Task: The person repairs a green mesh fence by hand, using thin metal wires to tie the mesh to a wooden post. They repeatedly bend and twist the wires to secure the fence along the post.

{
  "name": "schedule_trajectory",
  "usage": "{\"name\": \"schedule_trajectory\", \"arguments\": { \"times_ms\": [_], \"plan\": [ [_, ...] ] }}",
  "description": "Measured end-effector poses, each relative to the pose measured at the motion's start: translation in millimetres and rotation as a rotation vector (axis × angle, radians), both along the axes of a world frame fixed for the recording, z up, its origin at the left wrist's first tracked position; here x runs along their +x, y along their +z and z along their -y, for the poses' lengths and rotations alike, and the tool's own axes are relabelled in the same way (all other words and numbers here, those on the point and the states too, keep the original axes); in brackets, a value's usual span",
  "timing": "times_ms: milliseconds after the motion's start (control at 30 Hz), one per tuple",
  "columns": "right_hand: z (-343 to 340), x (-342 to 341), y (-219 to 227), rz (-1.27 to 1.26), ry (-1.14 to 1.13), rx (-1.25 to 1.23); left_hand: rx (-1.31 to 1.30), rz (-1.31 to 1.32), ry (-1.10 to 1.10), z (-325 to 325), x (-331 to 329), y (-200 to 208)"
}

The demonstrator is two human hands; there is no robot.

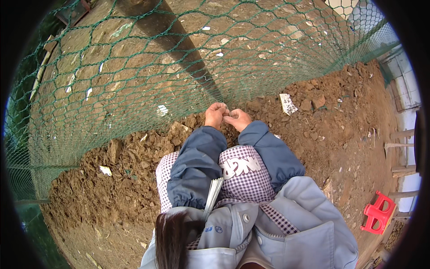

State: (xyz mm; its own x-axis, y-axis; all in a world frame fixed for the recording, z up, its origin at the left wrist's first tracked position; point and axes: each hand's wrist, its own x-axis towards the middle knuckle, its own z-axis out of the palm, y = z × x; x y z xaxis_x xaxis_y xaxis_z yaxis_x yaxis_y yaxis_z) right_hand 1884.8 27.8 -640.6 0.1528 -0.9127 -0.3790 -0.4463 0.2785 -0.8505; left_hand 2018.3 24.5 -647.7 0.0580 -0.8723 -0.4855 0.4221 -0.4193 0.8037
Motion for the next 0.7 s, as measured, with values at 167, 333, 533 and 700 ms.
{"name": "schedule_trajectory", "arguments": {
  "times_ms": [167,333,533,700],
  "plan": [
    [18.0,1.3,-5.6,0.157,-0.082,-0.044,0.003,0.019,0.026,-0.3,-2.8,-3.8],
    [23.5,10.4,-12.3,0.018,-0.023,-0.124,0.003,-0.008,0.02,-1.1,1.2,-3.2],
    [26.2,14.5,-10.9,-0.179,0.031,-0.166,-0.025,0.132,-0.023,-1.9,2.5,-11.8],
    [34.8,14.6,-0.7,-0.435,0.172,-0.18,-0.121,0.613,-0.113,-0.8,10.3,-13.2]
  ]
}}
